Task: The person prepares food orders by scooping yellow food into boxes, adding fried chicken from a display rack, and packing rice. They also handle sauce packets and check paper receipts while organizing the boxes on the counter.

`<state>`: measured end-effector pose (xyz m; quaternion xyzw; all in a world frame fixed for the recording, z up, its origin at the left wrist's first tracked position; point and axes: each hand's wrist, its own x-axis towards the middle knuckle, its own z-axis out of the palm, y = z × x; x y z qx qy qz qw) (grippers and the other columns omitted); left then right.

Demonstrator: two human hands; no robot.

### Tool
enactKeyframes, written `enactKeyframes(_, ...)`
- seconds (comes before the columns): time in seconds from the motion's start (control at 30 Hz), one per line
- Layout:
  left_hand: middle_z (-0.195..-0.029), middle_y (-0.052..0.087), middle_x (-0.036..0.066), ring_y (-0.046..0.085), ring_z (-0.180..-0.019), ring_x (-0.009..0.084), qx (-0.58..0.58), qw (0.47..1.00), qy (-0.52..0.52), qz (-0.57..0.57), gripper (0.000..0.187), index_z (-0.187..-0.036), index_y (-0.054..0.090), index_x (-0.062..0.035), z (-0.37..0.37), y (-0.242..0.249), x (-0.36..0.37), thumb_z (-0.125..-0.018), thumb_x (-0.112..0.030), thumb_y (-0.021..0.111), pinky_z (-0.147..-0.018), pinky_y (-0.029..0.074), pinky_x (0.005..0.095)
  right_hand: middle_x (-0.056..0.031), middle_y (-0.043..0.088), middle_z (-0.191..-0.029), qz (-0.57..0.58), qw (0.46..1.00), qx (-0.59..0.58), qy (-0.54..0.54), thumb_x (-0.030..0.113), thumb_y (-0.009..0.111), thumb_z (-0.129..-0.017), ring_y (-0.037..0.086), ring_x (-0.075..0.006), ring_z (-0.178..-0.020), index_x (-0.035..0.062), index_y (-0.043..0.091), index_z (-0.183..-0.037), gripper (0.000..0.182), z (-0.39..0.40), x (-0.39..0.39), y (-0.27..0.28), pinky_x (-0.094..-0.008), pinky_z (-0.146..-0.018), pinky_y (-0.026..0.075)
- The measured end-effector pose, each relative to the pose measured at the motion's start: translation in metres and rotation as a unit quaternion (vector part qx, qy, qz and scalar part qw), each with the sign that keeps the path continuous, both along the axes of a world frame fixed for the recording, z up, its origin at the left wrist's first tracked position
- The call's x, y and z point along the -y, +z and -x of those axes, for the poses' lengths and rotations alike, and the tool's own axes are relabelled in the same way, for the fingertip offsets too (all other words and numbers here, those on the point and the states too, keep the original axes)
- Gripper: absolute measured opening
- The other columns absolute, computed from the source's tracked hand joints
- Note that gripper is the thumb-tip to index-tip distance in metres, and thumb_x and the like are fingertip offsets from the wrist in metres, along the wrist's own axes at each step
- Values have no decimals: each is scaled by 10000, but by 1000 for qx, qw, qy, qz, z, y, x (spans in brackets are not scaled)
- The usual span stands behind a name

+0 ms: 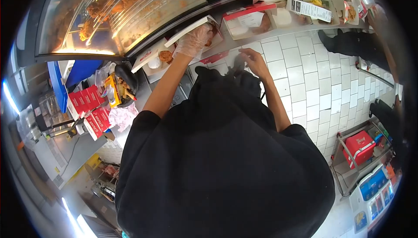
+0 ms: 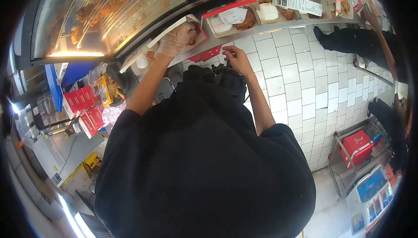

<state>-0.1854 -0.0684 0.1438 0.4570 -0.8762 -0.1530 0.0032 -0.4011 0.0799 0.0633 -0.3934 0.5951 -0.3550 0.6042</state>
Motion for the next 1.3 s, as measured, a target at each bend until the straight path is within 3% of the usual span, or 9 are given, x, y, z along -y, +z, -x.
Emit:
enactKeyframes(0.43, -889, 634, 221, 639, -811, 378, -20, 993, -36, 108, 204, -954, 621, -11, 0, -55, 8, -816, -159, 593, -709, 513, 447, -126, 698, -989, 3, 1000, -4, 8, 188, 548, -953, 684, -191, -852, -1, 623, -1152, 285, -10, -7, -16, -290, -655, 497)
enactKeyframes(0.5, -973, 635, 173, 636, -867, 363, 8, 1000, 18, -20, 229, -1052, 589, -85, -4, -45, 7, -855, -202, 579, -785, 516, 474, -122, 698, -983, 1, 1000, -3, 14, 195, 557, -946, 683, -192, -846, -1, 626, -1146, 288, -11, -7, -14, -295, -674, 502)
enactKeyframes(0.6, -979, 628, 172, 615, -908, 375, -134, 991, 17, -21, 192, -1045, 569, -98, -35, -82, 10, -906, -229, 542, -818, 485, 479, -124, 696, -982, 1, 1000, -9, 20, 199, 566, -940, 682, -195, -845, -1, 632, -1138, 289, -11, -7, -11, -306, -711, 510)
enactKeyframes(0.7, -958, 591, 182, 587, -910, 347, -120, 993, -5, -21, 302, -1013, 529, -30, -46, -94, 17, -1004, -305, 404, -875, 460, 428, -96, 692, -947, 9, 1000, -18, 21, 244, 579, -920, 619, -159, -767, 11, 644, -1146, 331, -10, -9, -19, -301, -701, 496)
enactKeyframes(0.97, -905, 647, 73, 608, -895, 171, -149, 963, 39, -220, 208, -959, 633, -34, -44, -11, -4, -882, -222, 593, -831, 471, 320, -121, 695, -986, 2, 998, -39, 55, 214, 575, -918, 659, -188, -808, -4, 638, -1137, 316, -5, -10, -31, -314, -743, 514)
enactKeyframes(1.1, -847, 672, 60, 633, -811, 207, -147, 899, 16, -412, 215, -931, 666, -38, -38, 5, -18, -859, -234, 611, -774, 483, 353, -111, 694, -1004, -1, 998, -40, 51, 251, 584, -914, 643, -183, -817, -10, 647, -1121, 339, -2, -12, -44, -312, -758, 511)
enactKeyframes(1.13, -847, 672, 60, 633, -811, 207, -147, 899, 17, -412, 215, -931, 666, -38, -38, -2, -20, -859, -234, 611, -774, 483, 353, -111, 694, -1004, -1, 998, -40, 52, 251, 584, -914, 643, -183, -817, -10, 647, -1121, 339, -1, -12, -46, -312, -758, 511)
enactKeyframes(1.2, -852, 685, 79, 642, -788, 246, -80, 992, 36, -86, 250, -953, 657, -14, -35, -17, -16, -848, -239, 622, -780, 498, 352, -106, 693, -1011, 7, 998, -44, 45, 243, 592, -910, 646, -188, -812, -7, 651, -1115, 328, 1, -13, -46, -313, -758, 512)
enactKeyframes(1.3, -944, 682, 139, 648, -883, 296, -137, 985, 84, -66, 307, -1034, 654, -22, -28, -39, -5, -840, -259, 632, -826, 496, 380, -107, 693, -1017, 8, 997, -58, 50, 235, 599, -907, 649, -188, -807, -6, 651, -1115, 323, 3, -10, -42, -310, -753, 512)
